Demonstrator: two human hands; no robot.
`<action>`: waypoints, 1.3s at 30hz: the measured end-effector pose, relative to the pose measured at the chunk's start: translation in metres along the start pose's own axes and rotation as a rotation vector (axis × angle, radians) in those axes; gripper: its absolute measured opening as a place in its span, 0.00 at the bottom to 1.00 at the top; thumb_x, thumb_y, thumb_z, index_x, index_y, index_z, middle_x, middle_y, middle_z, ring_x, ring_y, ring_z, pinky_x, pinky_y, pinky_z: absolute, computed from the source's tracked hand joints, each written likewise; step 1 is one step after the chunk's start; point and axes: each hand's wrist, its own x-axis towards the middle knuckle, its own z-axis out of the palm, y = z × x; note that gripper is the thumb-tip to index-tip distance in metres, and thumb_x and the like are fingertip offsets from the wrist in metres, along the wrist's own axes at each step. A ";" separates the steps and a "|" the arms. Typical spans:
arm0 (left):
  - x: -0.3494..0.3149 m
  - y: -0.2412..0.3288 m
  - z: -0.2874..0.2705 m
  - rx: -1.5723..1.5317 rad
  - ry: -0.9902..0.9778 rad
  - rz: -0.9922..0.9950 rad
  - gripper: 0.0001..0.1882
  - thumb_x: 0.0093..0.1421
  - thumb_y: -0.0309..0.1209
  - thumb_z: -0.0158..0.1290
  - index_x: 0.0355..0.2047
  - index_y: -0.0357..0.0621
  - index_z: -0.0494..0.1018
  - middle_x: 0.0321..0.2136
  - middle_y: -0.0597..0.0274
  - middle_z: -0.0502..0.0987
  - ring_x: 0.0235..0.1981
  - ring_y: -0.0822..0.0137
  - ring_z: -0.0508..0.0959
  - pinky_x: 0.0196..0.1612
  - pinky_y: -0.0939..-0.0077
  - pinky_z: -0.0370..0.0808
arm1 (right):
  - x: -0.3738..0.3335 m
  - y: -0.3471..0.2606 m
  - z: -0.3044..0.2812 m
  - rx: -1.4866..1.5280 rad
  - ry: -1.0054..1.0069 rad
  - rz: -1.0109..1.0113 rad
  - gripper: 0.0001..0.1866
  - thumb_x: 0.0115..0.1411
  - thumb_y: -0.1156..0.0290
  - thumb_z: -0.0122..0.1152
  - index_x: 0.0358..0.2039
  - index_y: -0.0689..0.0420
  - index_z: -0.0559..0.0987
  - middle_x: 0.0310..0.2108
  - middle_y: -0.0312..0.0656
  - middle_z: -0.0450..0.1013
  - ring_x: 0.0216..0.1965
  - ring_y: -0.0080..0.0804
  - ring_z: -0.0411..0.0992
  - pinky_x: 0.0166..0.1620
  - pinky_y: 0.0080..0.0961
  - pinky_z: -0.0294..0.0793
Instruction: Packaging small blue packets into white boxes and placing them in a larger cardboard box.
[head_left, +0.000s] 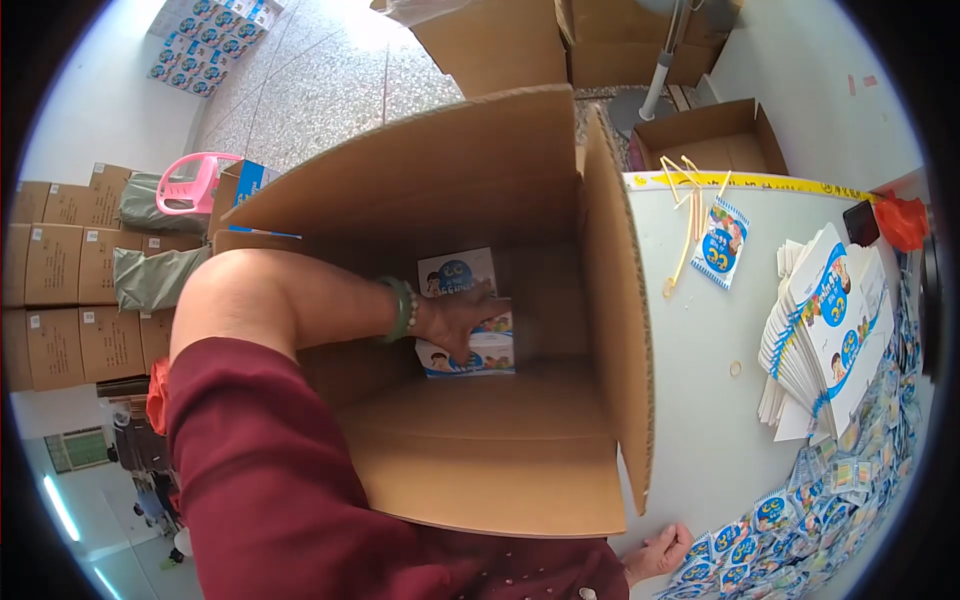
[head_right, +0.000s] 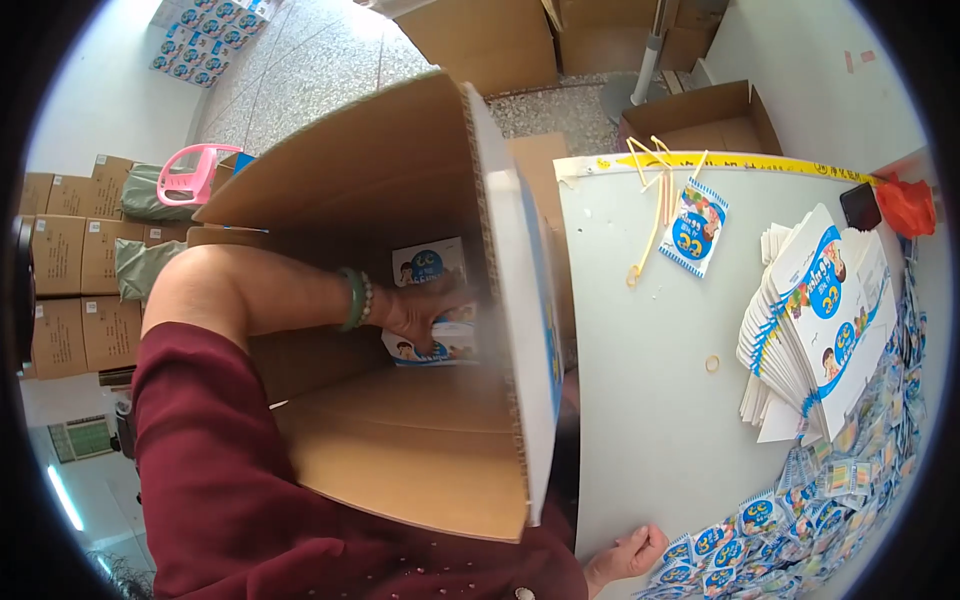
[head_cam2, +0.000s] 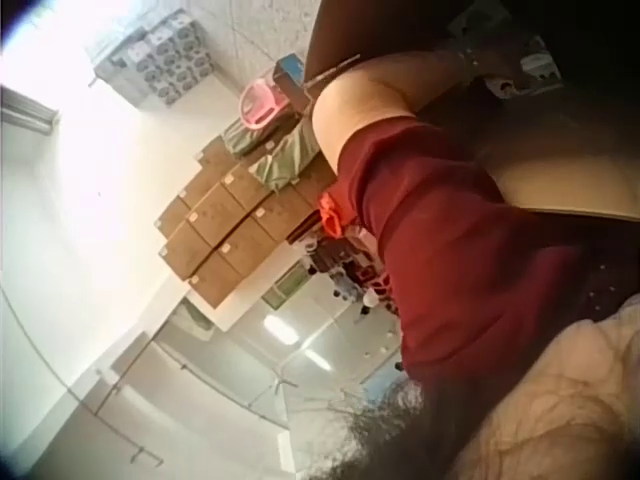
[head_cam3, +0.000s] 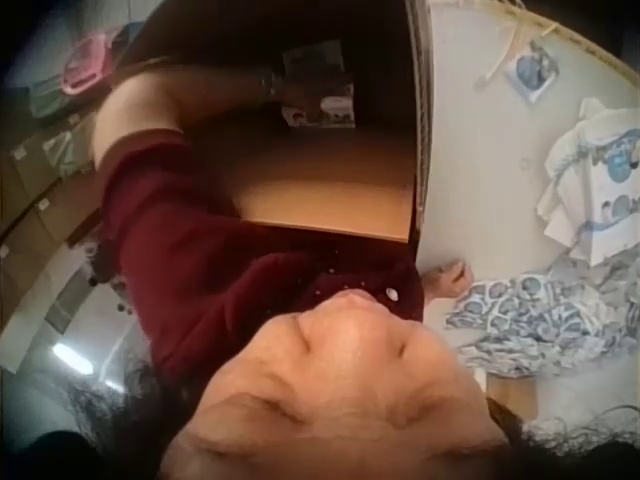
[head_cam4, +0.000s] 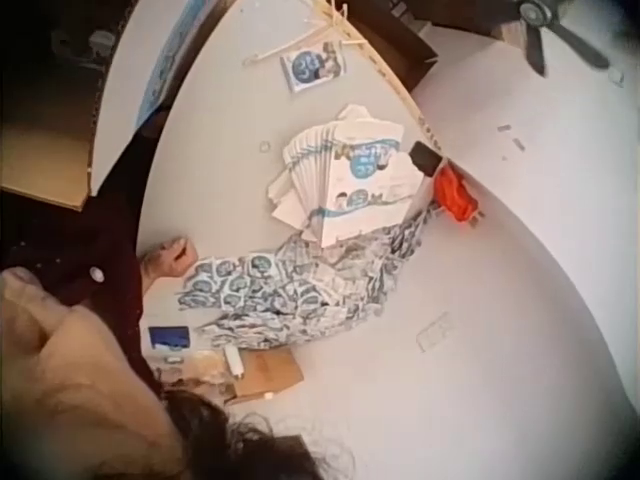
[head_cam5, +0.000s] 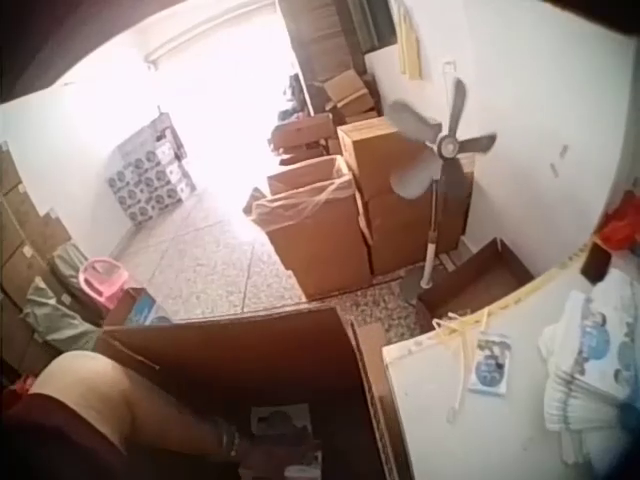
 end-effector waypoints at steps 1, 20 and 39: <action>0.003 -0.009 0.005 0.003 -0.016 0.004 0.61 0.30 0.36 0.69 0.66 0.49 0.48 0.53 0.35 0.56 0.55 0.39 0.62 0.57 0.62 0.65 | 0.000 0.000 0.001 -0.058 -0.001 -0.022 0.06 0.62 0.73 0.51 0.38 0.60 0.74 0.29 0.32 0.65 0.25 0.16 0.58 0.24 0.13 0.57; 0.014 -0.024 0.076 0.699 0.157 -0.101 0.46 0.48 0.37 0.57 0.66 0.52 0.48 0.52 0.41 0.61 0.48 0.42 0.70 0.44 0.43 0.70 | 0.006 -0.014 0.005 -0.326 -0.163 -0.292 0.04 0.61 0.79 0.52 0.36 0.64 0.74 0.33 0.41 0.67 0.34 0.29 0.65 0.37 0.23 0.65; 0.030 -0.040 0.044 0.441 -0.029 0.477 0.29 0.48 0.39 0.61 0.50 0.45 0.67 0.48 0.55 0.69 0.54 0.54 0.67 0.55 0.50 0.64 | 0.005 -0.007 0.009 -0.265 -0.114 -0.295 0.04 0.59 0.82 0.53 0.35 0.65 0.74 0.32 0.40 0.67 0.33 0.28 0.64 0.37 0.22 0.65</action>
